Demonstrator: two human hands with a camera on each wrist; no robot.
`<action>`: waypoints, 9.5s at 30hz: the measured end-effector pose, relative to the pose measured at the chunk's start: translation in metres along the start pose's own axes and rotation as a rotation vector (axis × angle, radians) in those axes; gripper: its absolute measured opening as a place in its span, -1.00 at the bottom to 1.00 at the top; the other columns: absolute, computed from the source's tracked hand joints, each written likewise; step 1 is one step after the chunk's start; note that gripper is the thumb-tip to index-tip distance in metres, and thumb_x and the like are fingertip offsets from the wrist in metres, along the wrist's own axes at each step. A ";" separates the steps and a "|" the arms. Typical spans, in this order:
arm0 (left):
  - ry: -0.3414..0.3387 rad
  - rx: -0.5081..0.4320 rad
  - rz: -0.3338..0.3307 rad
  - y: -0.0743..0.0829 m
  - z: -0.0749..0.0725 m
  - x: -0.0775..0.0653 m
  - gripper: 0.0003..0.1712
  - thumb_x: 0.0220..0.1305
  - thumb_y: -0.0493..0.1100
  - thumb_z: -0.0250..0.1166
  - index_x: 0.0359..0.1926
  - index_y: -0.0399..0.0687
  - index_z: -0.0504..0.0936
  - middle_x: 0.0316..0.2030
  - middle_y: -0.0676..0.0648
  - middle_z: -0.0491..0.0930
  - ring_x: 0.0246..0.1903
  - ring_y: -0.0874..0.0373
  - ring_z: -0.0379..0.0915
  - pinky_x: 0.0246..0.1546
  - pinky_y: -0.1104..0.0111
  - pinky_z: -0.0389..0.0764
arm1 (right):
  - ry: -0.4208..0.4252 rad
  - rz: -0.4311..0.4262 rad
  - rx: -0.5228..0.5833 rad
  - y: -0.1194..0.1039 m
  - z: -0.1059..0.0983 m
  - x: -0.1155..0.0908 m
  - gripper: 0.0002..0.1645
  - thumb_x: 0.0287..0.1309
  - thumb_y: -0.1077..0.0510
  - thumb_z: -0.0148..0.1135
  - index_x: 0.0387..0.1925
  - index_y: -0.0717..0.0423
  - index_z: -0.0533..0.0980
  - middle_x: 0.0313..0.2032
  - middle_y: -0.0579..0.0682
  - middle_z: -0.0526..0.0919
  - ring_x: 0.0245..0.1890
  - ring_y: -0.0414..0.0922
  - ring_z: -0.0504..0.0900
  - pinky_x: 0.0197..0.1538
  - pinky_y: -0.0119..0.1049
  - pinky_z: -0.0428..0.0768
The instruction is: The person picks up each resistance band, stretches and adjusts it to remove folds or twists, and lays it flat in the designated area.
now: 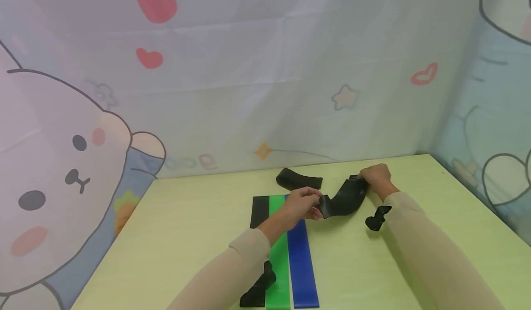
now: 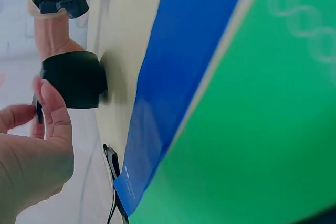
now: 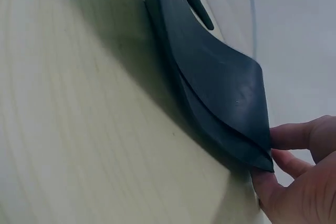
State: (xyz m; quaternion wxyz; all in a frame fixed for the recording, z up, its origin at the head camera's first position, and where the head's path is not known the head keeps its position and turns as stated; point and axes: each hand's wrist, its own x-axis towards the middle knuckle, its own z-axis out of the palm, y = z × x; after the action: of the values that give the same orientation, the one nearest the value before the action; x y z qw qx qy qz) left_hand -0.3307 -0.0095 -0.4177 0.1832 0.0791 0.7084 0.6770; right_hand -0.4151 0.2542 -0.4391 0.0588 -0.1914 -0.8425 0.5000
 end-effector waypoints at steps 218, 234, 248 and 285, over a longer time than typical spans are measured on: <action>-0.437 0.300 -0.365 -0.026 0.004 -0.091 -0.83 0.16 -0.44 0.41 -0.25 -0.17 0.66 -0.50 -0.25 0.71 -0.68 0.22 0.60 -0.64 0.43 0.62 | -0.537 -0.721 -0.305 -0.026 0.096 -0.035 -0.78 0.05 0.23 0.51 -0.23 0.21 0.71 -0.06 0.13 0.63 0.06 0.14 0.54 0.16 0.08 0.48; -0.488 0.360 -0.325 -0.028 0.002 -0.093 -0.80 0.21 -0.40 0.39 -0.21 -0.10 0.59 -0.61 -0.08 0.65 -0.73 0.25 0.55 -0.70 0.48 0.55 | -0.545 -0.719 -0.322 -0.025 0.094 -0.033 -0.76 0.08 0.19 0.50 -0.21 0.21 0.71 -0.04 0.14 0.62 0.08 0.16 0.52 0.17 0.10 0.47; -0.557 0.271 -0.395 -0.026 -0.001 -0.095 -0.77 0.28 -0.40 0.33 -0.10 -0.12 0.52 -0.54 -0.23 0.69 -0.68 0.20 0.60 -0.63 0.39 0.64 | -0.549 -0.710 -0.316 -0.025 0.096 -0.034 -0.77 0.08 0.19 0.50 -0.21 0.21 0.72 -0.04 0.13 0.62 0.07 0.13 0.52 0.16 0.08 0.47; -0.546 0.242 -0.405 -0.028 -0.003 -0.097 -0.75 0.30 -0.40 0.31 -0.07 -0.12 0.50 -0.59 -0.15 0.65 -0.71 0.14 0.59 -0.68 0.35 0.62 | -0.544 -0.746 -0.257 -0.021 0.093 -0.034 -0.81 0.05 0.18 0.52 -0.28 0.17 0.72 -0.10 0.10 0.63 0.00 0.12 0.54 0.08 0.06 0.51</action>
State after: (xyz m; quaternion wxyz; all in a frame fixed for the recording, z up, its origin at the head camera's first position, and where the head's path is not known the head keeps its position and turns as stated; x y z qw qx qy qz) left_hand -0.2384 -0.0489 -0.4307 0.4856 0.1361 0.7097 0.4920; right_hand -0.4161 0.1557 -0.4632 -0.0128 0.2562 -0.8935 0.3686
